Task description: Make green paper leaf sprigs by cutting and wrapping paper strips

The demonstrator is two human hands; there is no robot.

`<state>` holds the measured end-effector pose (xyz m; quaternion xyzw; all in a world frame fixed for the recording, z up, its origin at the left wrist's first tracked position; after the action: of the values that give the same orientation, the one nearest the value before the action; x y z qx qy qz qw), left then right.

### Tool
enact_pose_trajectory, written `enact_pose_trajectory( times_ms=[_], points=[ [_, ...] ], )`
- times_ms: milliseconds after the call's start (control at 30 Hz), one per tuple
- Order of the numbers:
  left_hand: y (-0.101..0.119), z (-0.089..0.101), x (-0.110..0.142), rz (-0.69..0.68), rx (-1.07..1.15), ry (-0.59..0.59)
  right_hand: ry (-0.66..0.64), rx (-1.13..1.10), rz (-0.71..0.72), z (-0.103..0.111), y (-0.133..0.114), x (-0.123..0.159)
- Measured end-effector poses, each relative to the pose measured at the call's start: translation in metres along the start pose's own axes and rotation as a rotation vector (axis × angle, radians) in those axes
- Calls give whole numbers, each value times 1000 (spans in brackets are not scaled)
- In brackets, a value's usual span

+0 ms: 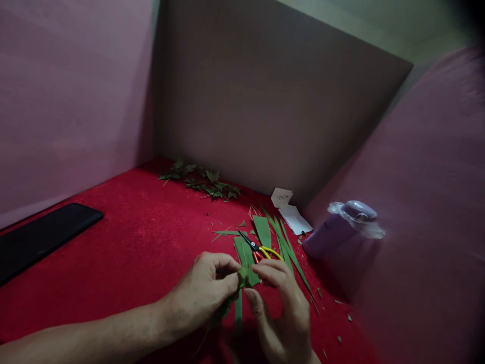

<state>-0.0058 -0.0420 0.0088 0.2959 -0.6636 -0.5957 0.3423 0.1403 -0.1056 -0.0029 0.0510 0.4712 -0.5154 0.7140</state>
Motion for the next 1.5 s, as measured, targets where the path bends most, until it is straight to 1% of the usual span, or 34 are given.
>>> enact_pose_trajectory(
  times_ms=[33, 100, 200, 300, 467, 667, 767, 867, 967, 1033, 1067, 1133, 1200, 1267, 1367, 1500],
  points=[
    [0, 0, 0, -14, -20, -6, -5, 21, 42, -1, -1, -1],
    [-2, 0, 0, -31, -38, -24, -19, 20, 74, -2, -2, -2],
    [-4, 0, 0, -50, -41, -26, -39, -36, 44, -4, -2, -4],
    [-5, -1, 1, -52, -50, -15, -25, -73, 4, -4, -1, -3],
    [-3, -2, 3, -39, -69, -5, 13, -29, 5, -4, -1, -2],
    [-5, -1, 2, -128, -193, 39, 85, 108, 120, -4, -1, 0],
    [-5, 0, 2, -190, -275, 67, 97, 158, 124, -4, 0, 1],
    [-2, 0, 3, -254, -371, 94, 71, 176, 103, -4, 0, 2],
    [-1, 0, 4, -238, -347, 93, 39, 136, 81, -2, -2, 2],
    [-2, 0, 4, -178, -238, 63, 44, 63, 38, -1, -5, 1],
    [-2, 0, 4, -142, -169, 40, 58, 17, -6, 0, -6, 0],
    [-3, -1, 4, -79, -30, -15, 80, -85, -146, 0, -6, -1],
    [-2, -1, 4, -47, 67, -61, 65, -193, -313, 0, -5, -2],
    [-1, -2, 5, -33, 103, -84, 5, -314, -436, -1, -2, -2],
    [0, -2, 7, 6, 119, -112, -76, -495, -563, -3, 2, -3],
    [1, -3, 7, 22, 116, -115, -105, -663, -699, -4, 6, -5]
  ],
)
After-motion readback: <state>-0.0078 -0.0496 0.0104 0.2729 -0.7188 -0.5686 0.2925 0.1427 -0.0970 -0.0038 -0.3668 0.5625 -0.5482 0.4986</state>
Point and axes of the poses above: each hand's wrist, its own x-axis away from the middle knuckle, its own z-axis out of the back of the hand, y = z × x, the point moved 1 cm from there along -x, towards the middle knuckle, and after that the axes turned 6 degrees about x, right-handed, at the moved point
